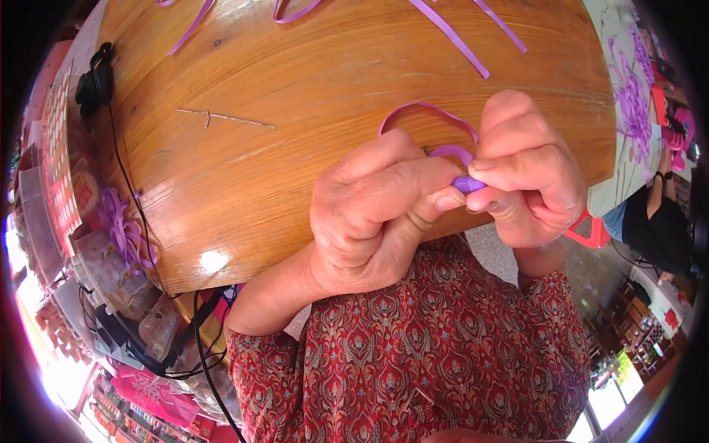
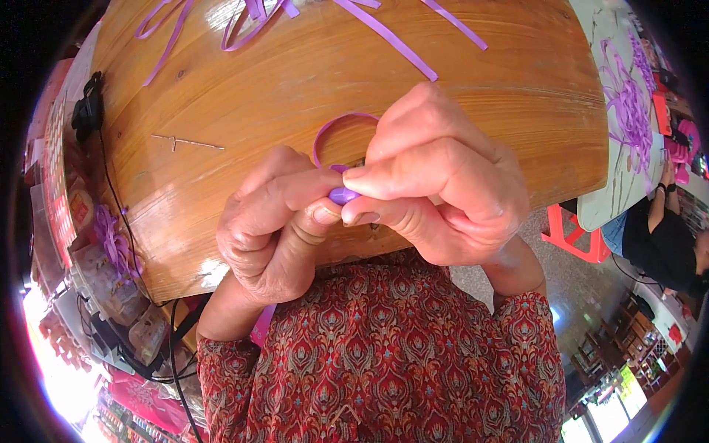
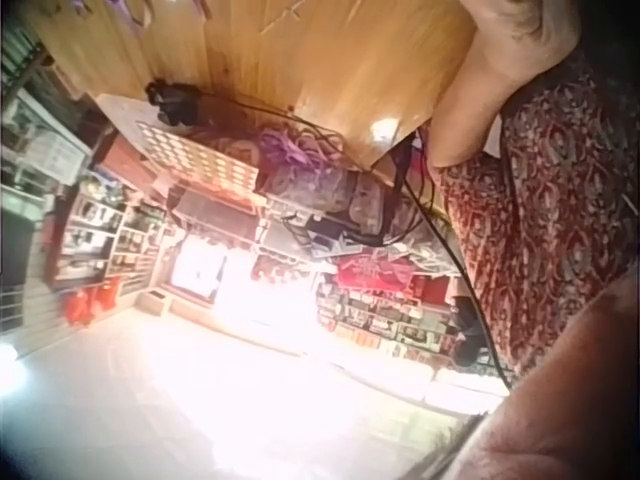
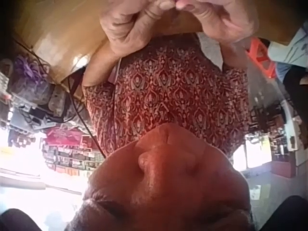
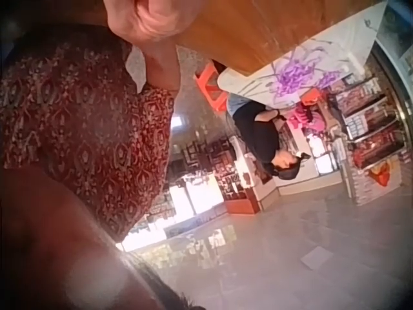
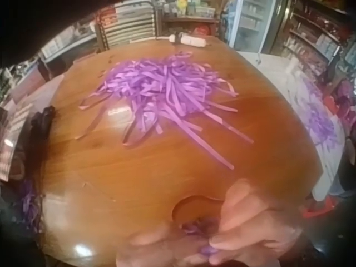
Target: The person picks up a purple ribbon and ties a series of knots along its length by hand. After completing the knots, the person places the ribbon onto a pile of other purple ribbons on the wooden table.
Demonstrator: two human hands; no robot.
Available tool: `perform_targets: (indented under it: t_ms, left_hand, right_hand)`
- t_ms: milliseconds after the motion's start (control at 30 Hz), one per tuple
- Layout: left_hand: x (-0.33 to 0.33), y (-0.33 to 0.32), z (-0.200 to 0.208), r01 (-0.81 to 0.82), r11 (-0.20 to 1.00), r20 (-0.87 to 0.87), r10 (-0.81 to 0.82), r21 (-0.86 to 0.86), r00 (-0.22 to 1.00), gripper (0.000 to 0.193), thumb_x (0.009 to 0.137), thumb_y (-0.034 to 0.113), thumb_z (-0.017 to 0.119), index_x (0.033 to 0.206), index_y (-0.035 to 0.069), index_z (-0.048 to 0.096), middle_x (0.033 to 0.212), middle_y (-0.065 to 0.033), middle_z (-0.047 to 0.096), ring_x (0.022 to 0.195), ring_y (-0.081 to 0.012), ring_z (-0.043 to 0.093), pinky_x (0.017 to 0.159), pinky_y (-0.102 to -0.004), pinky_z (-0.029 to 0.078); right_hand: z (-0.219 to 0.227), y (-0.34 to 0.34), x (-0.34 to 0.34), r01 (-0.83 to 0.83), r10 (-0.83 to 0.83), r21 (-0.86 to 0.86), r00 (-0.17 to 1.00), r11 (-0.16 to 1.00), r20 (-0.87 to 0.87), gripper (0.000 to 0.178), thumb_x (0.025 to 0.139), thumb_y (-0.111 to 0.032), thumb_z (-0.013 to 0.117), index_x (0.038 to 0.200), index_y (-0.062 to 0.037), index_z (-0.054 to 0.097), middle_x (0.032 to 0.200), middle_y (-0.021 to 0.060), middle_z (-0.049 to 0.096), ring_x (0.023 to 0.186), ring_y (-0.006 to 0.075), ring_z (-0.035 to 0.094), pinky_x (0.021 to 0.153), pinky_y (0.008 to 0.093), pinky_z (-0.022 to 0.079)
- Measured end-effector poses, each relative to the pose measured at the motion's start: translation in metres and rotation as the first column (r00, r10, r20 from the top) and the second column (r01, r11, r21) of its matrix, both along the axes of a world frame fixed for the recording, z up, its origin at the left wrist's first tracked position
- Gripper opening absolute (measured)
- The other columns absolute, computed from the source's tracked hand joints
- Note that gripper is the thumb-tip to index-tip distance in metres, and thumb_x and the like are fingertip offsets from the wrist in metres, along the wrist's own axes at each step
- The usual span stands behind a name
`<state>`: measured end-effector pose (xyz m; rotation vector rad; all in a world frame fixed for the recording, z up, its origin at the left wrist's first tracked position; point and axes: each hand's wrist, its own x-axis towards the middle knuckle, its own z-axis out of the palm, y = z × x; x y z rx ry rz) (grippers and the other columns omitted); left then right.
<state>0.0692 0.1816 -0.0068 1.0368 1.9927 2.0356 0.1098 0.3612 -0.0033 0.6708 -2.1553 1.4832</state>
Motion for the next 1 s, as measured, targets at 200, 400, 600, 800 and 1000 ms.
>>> perform_targets:
  t_ms: [200, 400, 600, 800, 1000]
  left_hand:
    - [0.007, 0.001, -0.002, 0.047, 0.997, 0.051, -0.050, 0.061, 0.997, 0.008, 0.079, 0.003, 0.069, 0.086, 0.000, 0.066, 0.072, -0.0068, 0.058, 0.058, -0.0162, 0.052, 0.051, -0.0268, 0.043]
    - [0.010, 0.001, -0.004, 0.053, 0.998, 0.038, -0.054, 0.034, 0.998, 0.008, 0.079, 0.004, 0.069, 0.085, 0.000, 0.066, 0.071, -0.0064, 0.057, 0.057, -0.0162, 0.053, 0.050, -0.0271, 0.043]
    - [0.007, 0.001, -0.003, 0.091, 0.995, -0.024, -0.090, 0.048, 0.996, 0.007, 0.079, 0.005, 0.069, 0.084, 0.001, 0.066, 0.069, -0.0064, 0.055, 0.055, -0.0172, 0.052, 0.049, -0.0278, 0.042]
    - [0.006, 0.002, -0.004, 0.098, 0.994, 0.083, -0.102, 0.053, 0.991, 0.005, 0.080, 0.004, 0.068, 0.084, 0.000, 0.066, 0.069, -0.0058, 0.055, 0.057, -0.0165, 0.052, 0.050, -0.0277, 0.042]
    - [0.004, 0.003, -0.007, 0.152, 0.988, 0.239, -0.155, 0.034, 0.959, 0.005, 0.085, 0.005, 0.064, 0.086, 0.000, 0.065, 0.071, -0.0061, 0.058, 0.063, -0.0164, 0.053, 0.059, -0.0259, 0.043]
  right_hand:
    - [-0.003, -0.001, 0.005, -0.046, 0.047, -0.046, 0.998, 0.998, 0.028, 0.024, 0.079, -0.023, 0.073, 0.090, -0.0072, 0.058, 0.080, 0.0034, 0.055, 0.070, 0.0188, 0.047, 0.064, 0.0373, 0.038]
    - [-0.007, -0.001, 0.004, -0.062, 0.059, -0.077, 0.997, 0.995, -0.045, 0.027, 0.069, -0.013, 0.080, 0.089, -0.0044, 0.064, 0.078, 0.0035, 0.057, 0.066, 0.0176, 0.050, 0.056, 0.0287, 0.040]
    - [-0.010, -0.004, 0.007, -0.108, 0.106, -0.155, 0.994, 0.982, -0.021, 0.026, 0.071, -0.013, 0.079, 0.089, -0.0026, 0.062, 0.077, 0.0043, 0.057, 0.066, 0.0184, 0.051, 0.056, 0.0300, 0.040]
    - [-0.007, 0.004, 0.004, -0.189, 0.198, -0.112, 0.977, 0.976, 0.079, 0.024, 0.080, -0.019, 0.072, 0.094, -0.0054, 0.058, 0.081, 0.0047, 0.055, 0.068, 0.0189, 0.047, 0.063, 0.0376, 0.039]
    - [-0.013, 0.017, -0.013, -0.239, 0.255, -0.173, 0.964, 0.956, 0.079, 0.031, 0.072, -0.013, 0.077, 0.094, 0.0035, 0.064, 0.081, 0.0100, 0.062, 0.068, 0.0196, 0.055, 0.061, 0.0322, 0.042]
